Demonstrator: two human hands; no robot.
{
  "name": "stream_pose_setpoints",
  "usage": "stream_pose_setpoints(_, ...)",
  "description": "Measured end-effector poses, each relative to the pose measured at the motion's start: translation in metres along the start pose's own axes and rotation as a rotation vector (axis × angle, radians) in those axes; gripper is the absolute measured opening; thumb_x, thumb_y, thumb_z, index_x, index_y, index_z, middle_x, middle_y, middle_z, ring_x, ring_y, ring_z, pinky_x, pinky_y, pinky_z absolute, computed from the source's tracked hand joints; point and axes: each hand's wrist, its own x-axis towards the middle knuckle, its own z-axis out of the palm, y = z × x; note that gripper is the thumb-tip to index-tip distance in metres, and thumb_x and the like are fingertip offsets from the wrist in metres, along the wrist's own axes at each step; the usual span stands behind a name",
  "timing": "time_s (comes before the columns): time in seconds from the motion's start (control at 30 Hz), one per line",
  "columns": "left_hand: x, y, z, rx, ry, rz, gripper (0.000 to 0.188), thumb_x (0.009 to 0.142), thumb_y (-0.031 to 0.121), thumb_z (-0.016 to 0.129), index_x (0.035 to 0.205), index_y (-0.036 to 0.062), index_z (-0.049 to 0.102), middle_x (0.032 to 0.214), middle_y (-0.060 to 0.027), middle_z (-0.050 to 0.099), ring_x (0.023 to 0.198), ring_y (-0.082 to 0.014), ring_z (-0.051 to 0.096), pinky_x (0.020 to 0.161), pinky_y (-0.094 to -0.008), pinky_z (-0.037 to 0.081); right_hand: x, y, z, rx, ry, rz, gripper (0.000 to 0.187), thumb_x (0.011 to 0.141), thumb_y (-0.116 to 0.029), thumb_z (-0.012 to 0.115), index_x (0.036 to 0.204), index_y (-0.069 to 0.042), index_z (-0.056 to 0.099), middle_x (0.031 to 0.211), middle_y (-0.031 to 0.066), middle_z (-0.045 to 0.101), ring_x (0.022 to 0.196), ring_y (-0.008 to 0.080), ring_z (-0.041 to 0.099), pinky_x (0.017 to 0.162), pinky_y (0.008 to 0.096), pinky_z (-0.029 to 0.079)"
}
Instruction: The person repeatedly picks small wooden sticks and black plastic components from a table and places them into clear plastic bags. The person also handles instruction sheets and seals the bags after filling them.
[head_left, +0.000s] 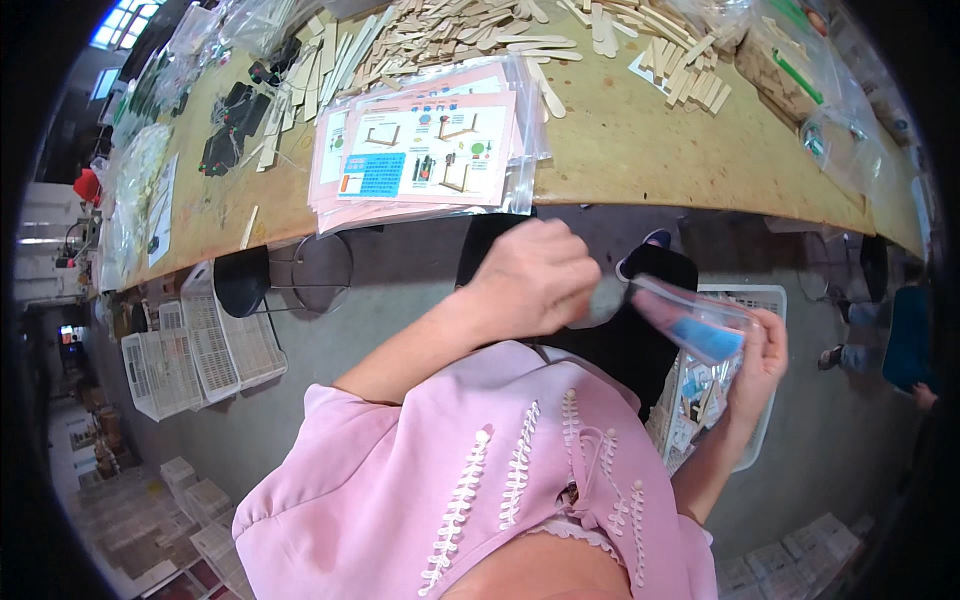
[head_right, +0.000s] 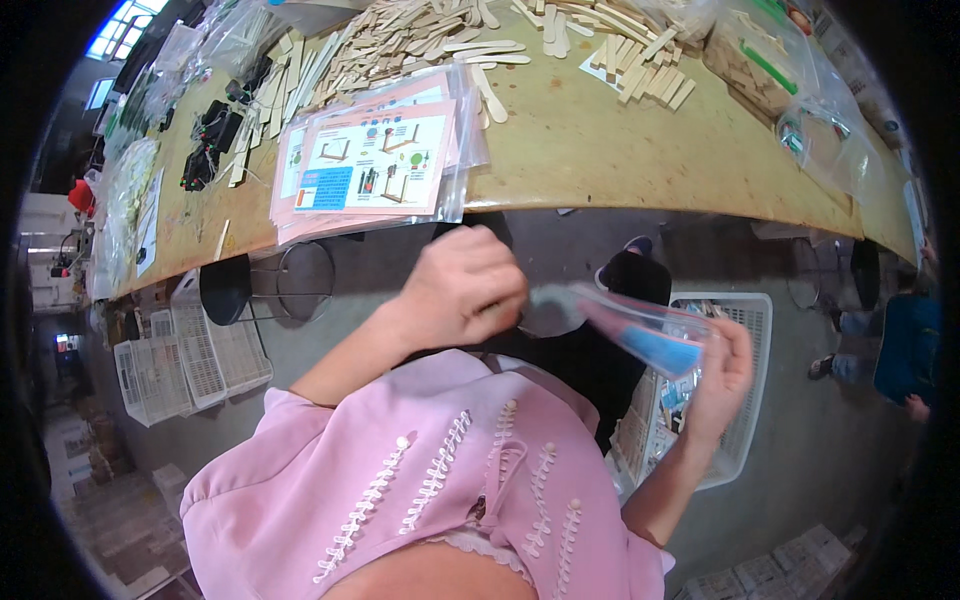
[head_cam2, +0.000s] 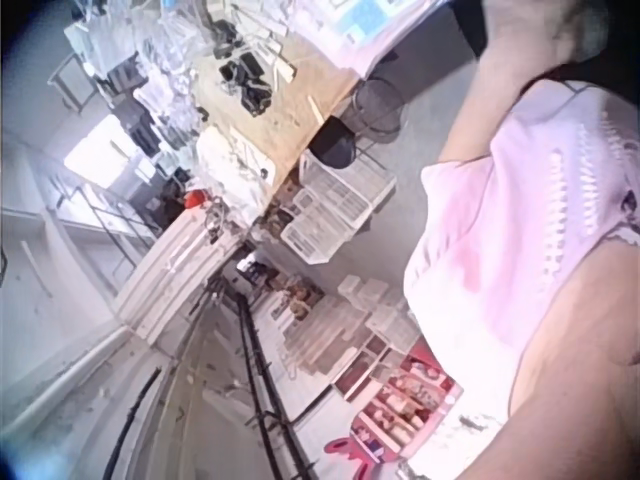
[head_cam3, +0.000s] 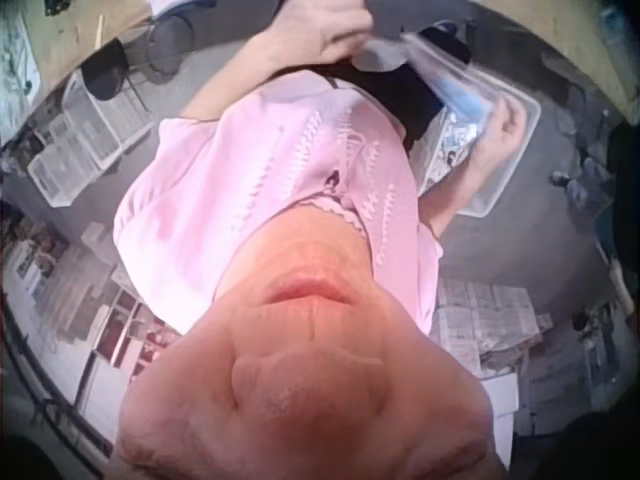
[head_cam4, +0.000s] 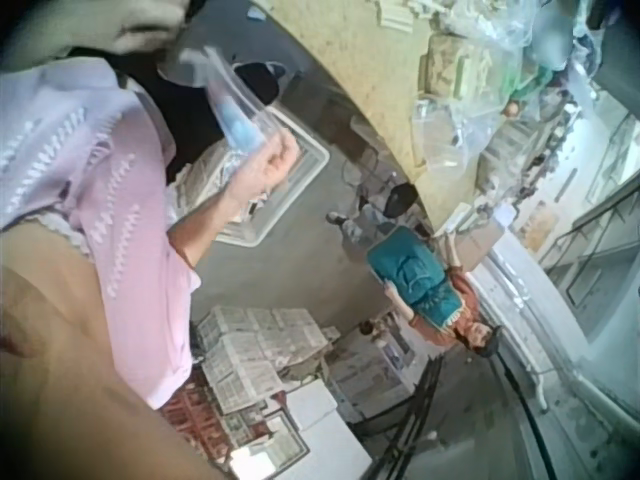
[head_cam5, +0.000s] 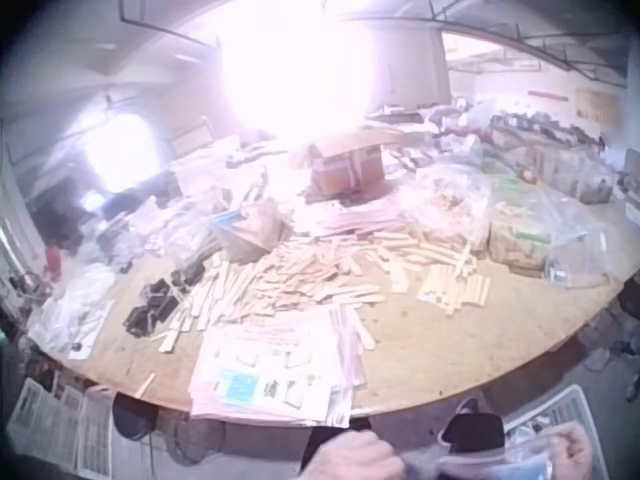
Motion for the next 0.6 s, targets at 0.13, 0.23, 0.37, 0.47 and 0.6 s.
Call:
stream_pose_setpoints(0.13, -0.011, -0.026, -0.025, 0.314, 0.188, -0.159, 0.073, 0.070, 0.032, 0.092, 0.135, 0.0118, 0.064, 0.140, -0.0161, 0.057, 0.126, -0.0383, 0.056, 0.105, -0.0501, 0.046, -0.012, 0.021, -0.095, -0.188, 0.258, -0.053, 0.013, 0.106, -0.010, 0.061, 0.112, 0.001, 0.066, 0.103, 0.0047, 0.069, 0.096, 0.0100, 0.063, 0.088, 0.0260, 0.051)
stream_pose_setpoints(0.23, -0.017, -0.048, -0.034, 0.426, 0.153, -0.255, 0.105, 0.068, 0.037, 0.095, 0.155, 0.0084, 0.045, 0.155, -0.0216, 0.046, 0.141, -0.0420, 0.046, 0.115, -0.0497, 0.040, -0.039, 0.015, -0.146, -0.617, 0.366, 0.004, 0.018, 0.107, -0.014, 0.061, 0.114, 0.002, 0.067, 0.107, 0.0058, 0.071, 0.097, 0.0106, 0.064, 0.089, 0.0280, 0.052)
stream_pose_setpoints(0.37, -0.030, -0.068, -0.033, 0.367, 0.175, -0.338, 0.072, 0.086, 0.025, 0.082, 0.150, 0.0082, 0.054, 0.147, -0.0189, 0.057, 0.135, -0.0395, 0.054, 0.114, -0.0488, 0.041, -0.042, 0.009, -0.119, -0.984, 0.378, 0.008, 0.024, 0.106, -0.013, 0.062, 0.123, 0.002, 0.068, 0.112, 0.0126, 0.074, 0.103, 0.0209, 0.070, 0.094, 0.0336, 0.054)
stream_pose_setpoints(0.47, -0.029, -0.069, -0.031, 0.231, 0.314, -0.355, 0.042, 0.095, 0.005, 0.065, 0.138, 0.0061, 0.067, 0.134, -0.0177, 0.067, 0.126, -0.0371, 0.062, 0.110, -0.0453, 0.046, -0.030, 0.015, -0.059, -0.862, 0.182, -0.033, 0.019, 0.102, -0.005, 0.061, 0.116, 0.001, 0.072, 0.109, 0.0139, 0.074, 0.100, 0.0232, 0.070, 0.090, 0.0352, 0.054)
stream_pose_setpoints(0.6, -0.026, -0.060, -0.031, 0.249, 0.421, -0.240, 0.044, 0.090, -0.004, 0.062, 0.133, 0.0057, 0.071, 0.134, -0.0168, 0.068, 0.125, -0.0371, 0.064, 0.106, -0.0443, 0.050, -0.014, 0.009, 0.073, -0.157, -0.242, 0.126, 0.018, 0.106, -0.009, 0.060, 0.110, 0.002, 0.072, 0.096, 0.0090, 0.074, 0.086, 0.0144, 0.070, 0.080, 0.0287, 0.058)
